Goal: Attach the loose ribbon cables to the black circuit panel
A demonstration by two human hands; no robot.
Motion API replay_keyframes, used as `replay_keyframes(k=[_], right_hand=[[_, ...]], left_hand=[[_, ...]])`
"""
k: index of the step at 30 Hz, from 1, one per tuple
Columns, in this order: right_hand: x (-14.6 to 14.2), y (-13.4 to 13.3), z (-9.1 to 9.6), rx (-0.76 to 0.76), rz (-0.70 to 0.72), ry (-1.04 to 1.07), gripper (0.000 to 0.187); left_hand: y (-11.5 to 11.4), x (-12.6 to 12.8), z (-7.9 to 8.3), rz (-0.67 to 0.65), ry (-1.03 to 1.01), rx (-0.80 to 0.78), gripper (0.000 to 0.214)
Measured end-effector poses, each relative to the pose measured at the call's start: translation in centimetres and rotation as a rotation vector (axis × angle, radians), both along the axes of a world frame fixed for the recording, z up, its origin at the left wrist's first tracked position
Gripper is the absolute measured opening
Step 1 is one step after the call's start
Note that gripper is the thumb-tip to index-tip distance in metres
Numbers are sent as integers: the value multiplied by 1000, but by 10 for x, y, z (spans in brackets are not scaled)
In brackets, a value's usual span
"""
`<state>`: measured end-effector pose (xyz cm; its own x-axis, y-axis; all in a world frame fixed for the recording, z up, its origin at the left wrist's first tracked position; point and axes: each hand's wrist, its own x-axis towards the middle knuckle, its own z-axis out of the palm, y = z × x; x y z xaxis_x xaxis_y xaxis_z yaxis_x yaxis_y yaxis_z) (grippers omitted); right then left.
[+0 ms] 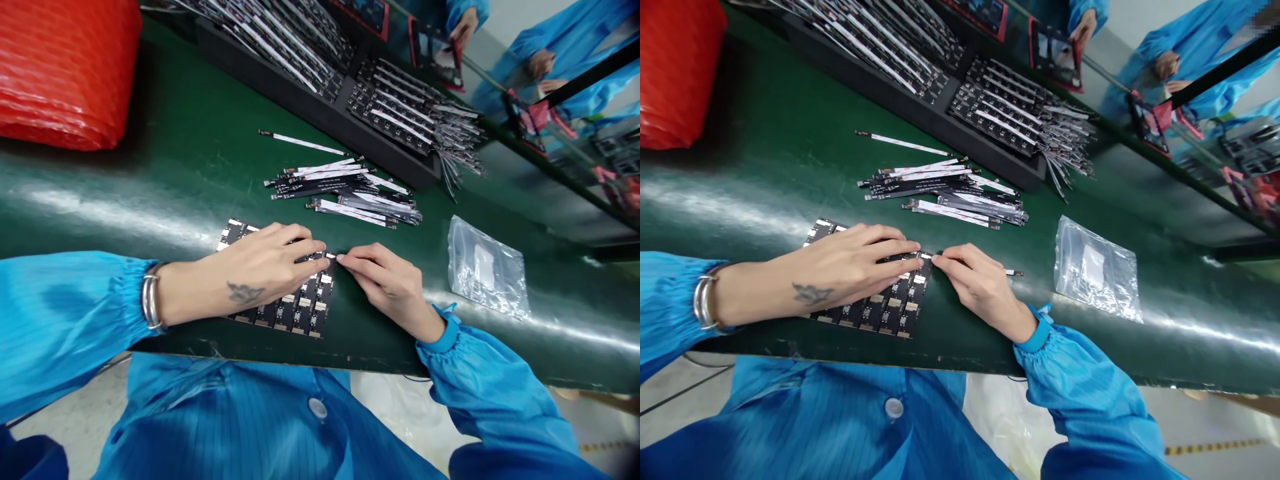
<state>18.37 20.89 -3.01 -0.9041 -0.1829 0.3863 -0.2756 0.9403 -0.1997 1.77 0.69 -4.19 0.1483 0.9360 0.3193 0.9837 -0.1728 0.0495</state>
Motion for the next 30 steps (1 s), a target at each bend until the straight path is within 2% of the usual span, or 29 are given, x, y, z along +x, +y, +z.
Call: replay_keyframes(k=[9,15,18,20,25,27,30], right_hand=[[1,2,4,103,97,-58,30],[-5,-4,20,249,175,-135,24],[-6,-5,20,287,174,-160,21],[-6,-3,16,215,144,-134,21],[-7,6,4,-256,59,-130,19],[-8,8,3,-314,45,-150,18],[-7,9,5,-291,50,-162,20]], left_hand=[[3,2,-4,0,22,62,29],[4,1,-5,-18,32,92,28],[4,1,-3,-15,33,79,28],[3,1,-2,-11,33,69,29],[2,0,1,2,8,43,32],[1,-1,2,6,8,33,32],[0,-1,3,3,27,16,34]])
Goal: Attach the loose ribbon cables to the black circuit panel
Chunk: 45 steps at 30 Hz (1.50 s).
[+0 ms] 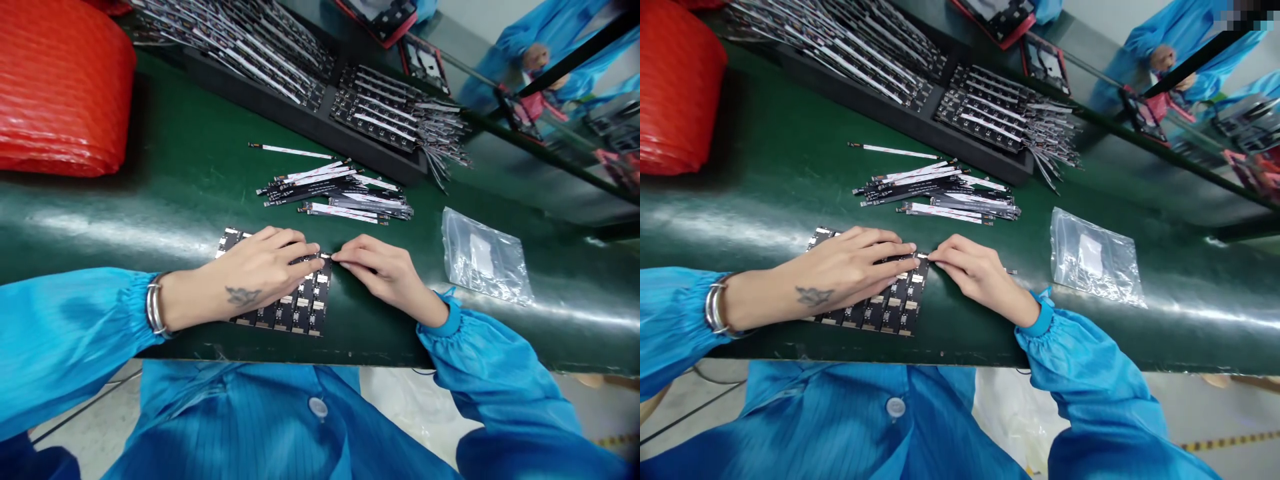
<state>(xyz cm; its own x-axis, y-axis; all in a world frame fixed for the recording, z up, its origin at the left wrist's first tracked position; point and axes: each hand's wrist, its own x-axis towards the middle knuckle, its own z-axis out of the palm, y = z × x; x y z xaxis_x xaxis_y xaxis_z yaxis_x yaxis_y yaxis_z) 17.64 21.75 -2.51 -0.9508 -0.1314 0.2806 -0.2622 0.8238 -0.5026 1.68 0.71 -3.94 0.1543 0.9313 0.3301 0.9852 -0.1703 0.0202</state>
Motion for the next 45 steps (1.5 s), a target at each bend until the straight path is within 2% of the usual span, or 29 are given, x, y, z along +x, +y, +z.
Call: replay_keyframes(k=[8,17,22,28,35,38,40,43,45], right_hand=[[6,-1,0,275,45,80,27],[8,-1,1,437,78,104,30],[6,-4,4,459,117,90,29],[7,-4,2,380,100,67,29],[1,-8,-2,521,74,194,21],[-1,-5,-4,478,60,201,16],[-2,-3,-3,405,49,193,13],[-8,-6,4,267,-15,307,15],[-16,-14,10,178,-79,415,13]], left_hand=[[2,3,1,9,-16,13,31],[2,2,3,-14,8,25,35],[1,3,2,-13,8,14,34],[1,3,3,-2,22,32,32],[0,3,5,-14,25,-49,35],[1,-3,9,-46,-22,-68,37],[4,-12,16,2,-37,-48,37],[16,-34,30,243,13,-48,35],[29,-53,38,402,5,-107,32]])
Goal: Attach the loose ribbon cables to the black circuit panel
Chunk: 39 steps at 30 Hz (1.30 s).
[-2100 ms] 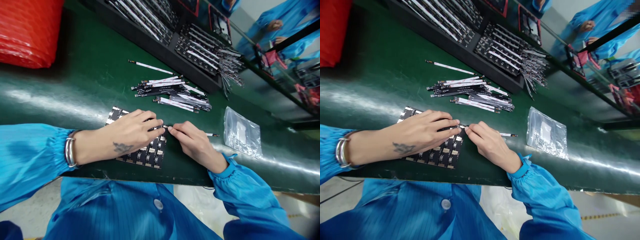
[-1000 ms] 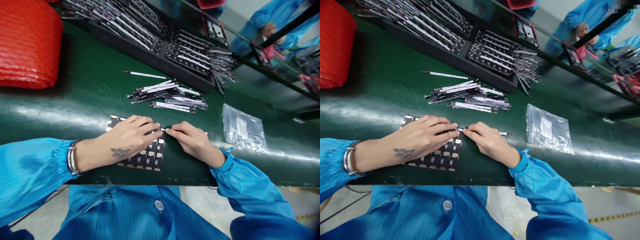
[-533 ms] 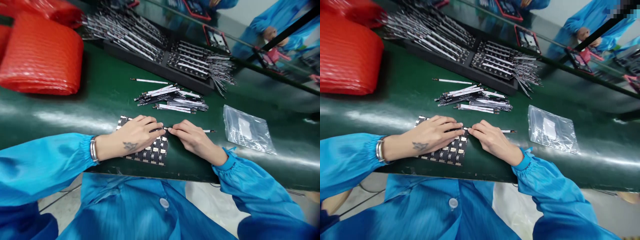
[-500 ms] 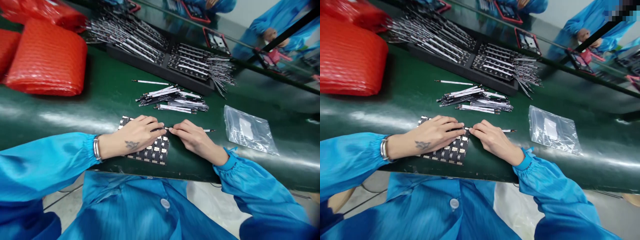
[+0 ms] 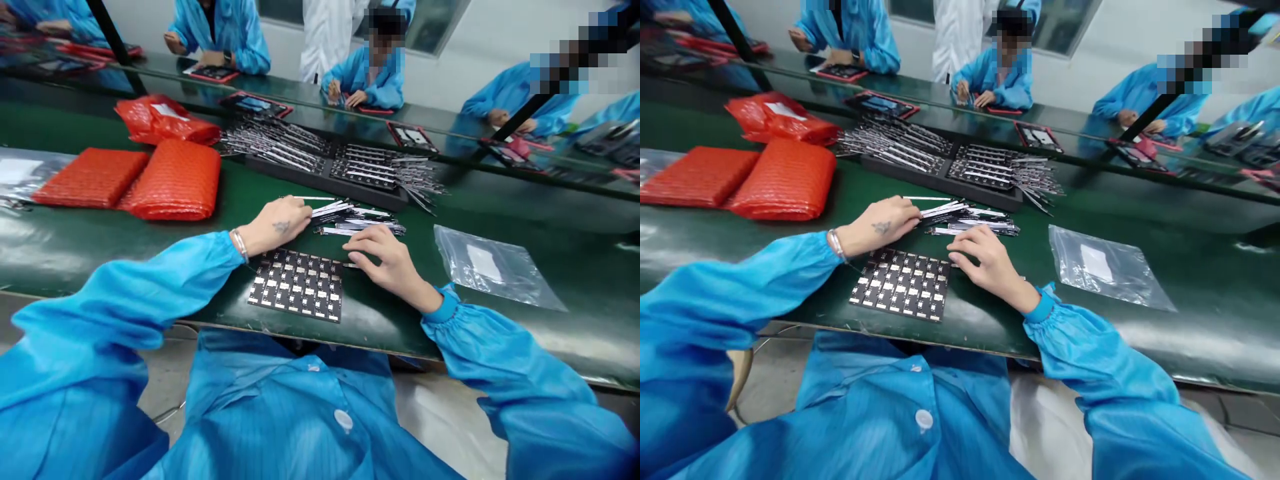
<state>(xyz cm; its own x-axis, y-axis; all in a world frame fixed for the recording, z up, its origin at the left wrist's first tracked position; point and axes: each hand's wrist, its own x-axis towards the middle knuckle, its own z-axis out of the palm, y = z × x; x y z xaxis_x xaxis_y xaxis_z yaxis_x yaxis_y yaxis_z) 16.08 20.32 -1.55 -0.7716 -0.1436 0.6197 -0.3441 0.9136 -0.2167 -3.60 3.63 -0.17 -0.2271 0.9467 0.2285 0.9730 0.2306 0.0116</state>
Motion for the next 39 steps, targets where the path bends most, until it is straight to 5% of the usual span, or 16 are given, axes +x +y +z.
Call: replay_keyframes(k=[8,19,22,26,28,32,36,39], right_hand=[[-23,-13,-16,-61,53,37,12],[-19,3,-23,-226,-82,25,13],[-17,7,-18,-225,-159,110,11],[-12,6,-8,121,-274,235,29],[-9,3,-6,237,-218,210,39],[-6,-1,-9,83,-16,163,22],[-6,0,-8,-90,-28,60,8],[-7,0,-5,-112,-54,36,8]], left_hand=[[50,-42,9,141,-420,-213,27],[36,-48,7,34,-395,1,23],[25,-40,12,24,-416,60,24],[11,-6,21,-94,-451,107,23],[8,15,24,-165,-549,83,23],[7,36,20,-215,-902,-8,30],[-1,29,7,-147,-1266,30,51],[-10,25,0,-55,-1351,94,56]])
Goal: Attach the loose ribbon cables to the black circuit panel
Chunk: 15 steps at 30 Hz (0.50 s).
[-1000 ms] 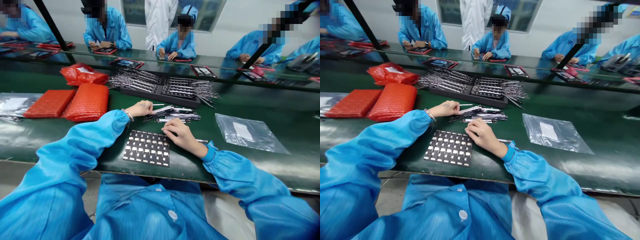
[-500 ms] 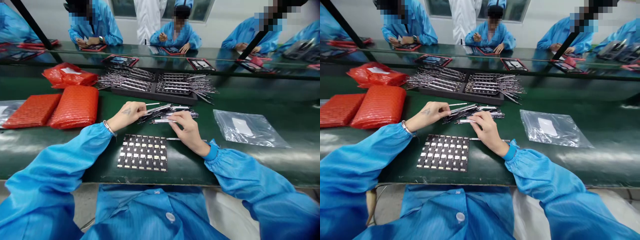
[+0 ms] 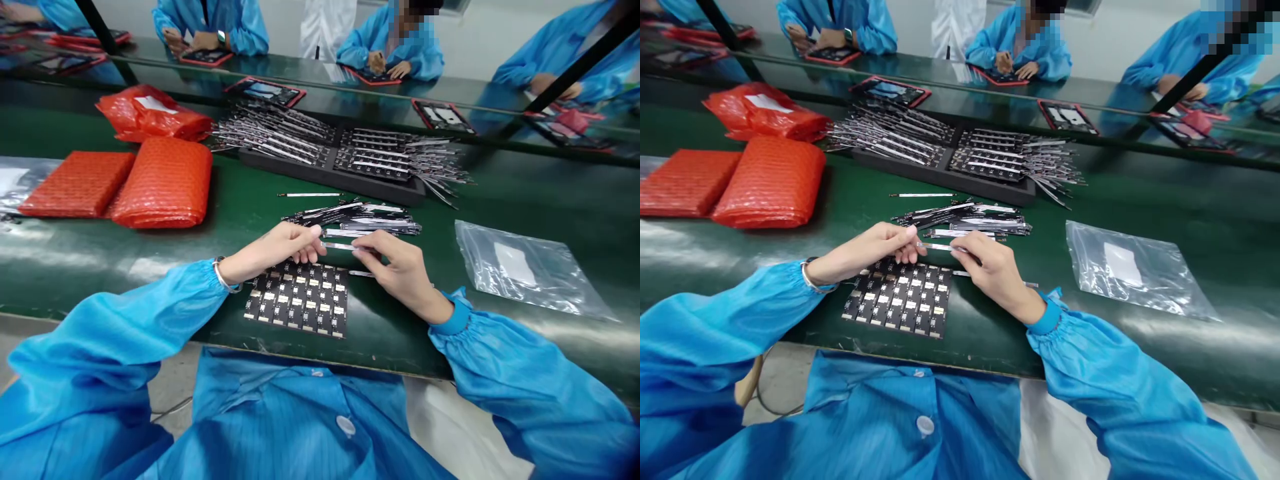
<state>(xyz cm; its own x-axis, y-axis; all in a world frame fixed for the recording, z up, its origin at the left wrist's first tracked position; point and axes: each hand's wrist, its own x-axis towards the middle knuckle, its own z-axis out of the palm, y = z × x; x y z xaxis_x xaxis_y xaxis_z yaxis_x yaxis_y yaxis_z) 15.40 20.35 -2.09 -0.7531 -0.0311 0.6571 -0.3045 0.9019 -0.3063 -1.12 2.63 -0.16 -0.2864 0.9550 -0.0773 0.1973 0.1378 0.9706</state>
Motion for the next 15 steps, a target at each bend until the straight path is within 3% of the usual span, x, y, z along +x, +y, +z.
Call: replay_keyframes(k=[6,8,11,13,15], right_hand=[[1,-3,-3,-2,4,-45,8],[2,-4,-2,-94,-35,-62,6],[3,-3,6,-579,-56,-93,9],[4,-1,17,-993,-2,-97,16],[4,0,27,-1296,66,-94,17]], left_hand=[[-2,6,-1,17,30,19,40],[-2,8,0,39,54,44,40],[-2,8,-1,77,111,94,41],[-2,8,-2,87,158,109,41],[-1,11,-5,65,190,99,41]])
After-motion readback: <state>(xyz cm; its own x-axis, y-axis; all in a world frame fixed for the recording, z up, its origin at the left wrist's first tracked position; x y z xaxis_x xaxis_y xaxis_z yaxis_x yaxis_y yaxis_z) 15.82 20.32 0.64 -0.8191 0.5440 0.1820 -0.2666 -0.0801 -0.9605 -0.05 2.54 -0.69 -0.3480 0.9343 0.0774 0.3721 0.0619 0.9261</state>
